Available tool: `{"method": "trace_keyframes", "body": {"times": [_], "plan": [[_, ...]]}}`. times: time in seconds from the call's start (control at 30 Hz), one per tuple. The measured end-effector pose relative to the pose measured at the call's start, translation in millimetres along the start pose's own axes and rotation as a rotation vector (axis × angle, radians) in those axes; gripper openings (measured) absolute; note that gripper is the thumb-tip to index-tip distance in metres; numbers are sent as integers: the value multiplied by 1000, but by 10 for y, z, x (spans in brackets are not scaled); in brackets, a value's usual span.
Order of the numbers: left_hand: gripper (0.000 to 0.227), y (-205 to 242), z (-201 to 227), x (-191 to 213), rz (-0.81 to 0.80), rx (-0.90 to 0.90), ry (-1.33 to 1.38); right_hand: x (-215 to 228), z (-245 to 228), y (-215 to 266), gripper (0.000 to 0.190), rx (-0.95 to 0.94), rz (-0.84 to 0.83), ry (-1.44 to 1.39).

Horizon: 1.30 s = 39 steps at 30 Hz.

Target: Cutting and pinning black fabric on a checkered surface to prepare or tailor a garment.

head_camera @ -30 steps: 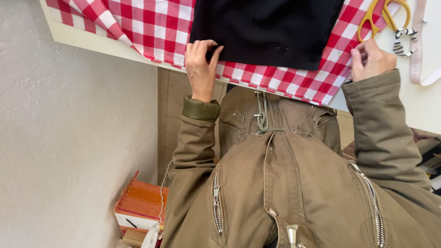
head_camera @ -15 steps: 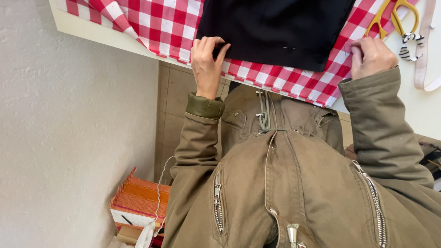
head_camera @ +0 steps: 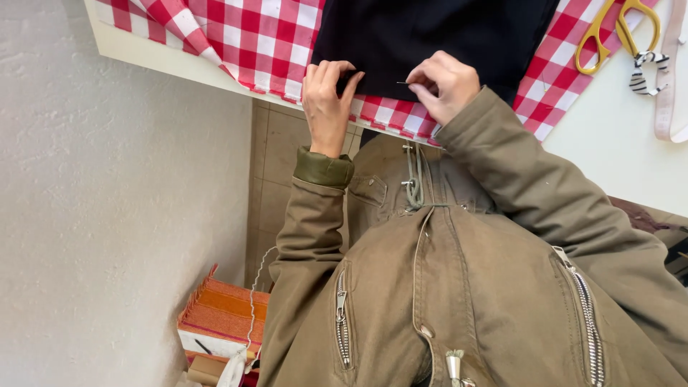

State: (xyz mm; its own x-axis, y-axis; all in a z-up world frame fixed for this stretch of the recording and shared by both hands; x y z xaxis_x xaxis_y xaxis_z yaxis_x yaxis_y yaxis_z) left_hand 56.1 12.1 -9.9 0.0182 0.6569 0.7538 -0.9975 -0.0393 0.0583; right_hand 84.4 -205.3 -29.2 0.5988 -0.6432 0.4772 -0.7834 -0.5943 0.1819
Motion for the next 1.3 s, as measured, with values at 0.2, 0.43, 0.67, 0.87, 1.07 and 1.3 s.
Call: {"method": "trace_keyframes", "body": {"times": [0.2, 0.43, 0.67, 0.87, 1.07, 1.3], "plan": [[55, 140, -28, 71, 188, 61, 62, -146, 96, -14, 13, -82, 25, -7], [64, 968, -133, -454, 197, 573, 1502, -162, 105, -33, 14, -55, 29, 4], [49, 623, -220, -700, 114, 511, 1465, -128, 141, -76, 14, -51, 38, -8], [37, 183, 168, -396, 156, 304, 648, -156, 151, -43, 14, -58, 37, -37], [26, 167, 191, -397, 180, 348, 447, -76, 199, -34, 13, -32, 37, -102], [26, 267, 11, -580, 242, 343, 656, -19, 166, -36, 13, -25, 45, -166]]}}
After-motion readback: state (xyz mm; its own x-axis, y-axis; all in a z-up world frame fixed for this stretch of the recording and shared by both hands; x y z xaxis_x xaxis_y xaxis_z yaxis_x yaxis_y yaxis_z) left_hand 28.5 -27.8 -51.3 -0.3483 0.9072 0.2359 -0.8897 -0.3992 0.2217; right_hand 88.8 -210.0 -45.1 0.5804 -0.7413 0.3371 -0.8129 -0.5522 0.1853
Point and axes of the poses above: each hand's wrist, its own y-axis away from the middle knuckle, its own x-axis out of the back of the hand, z = x × y, the point moved 6 cm from there along -y, towards the middle knuckle, and after that the axes turned 10 degrees about -z, right-handed, at the moved point
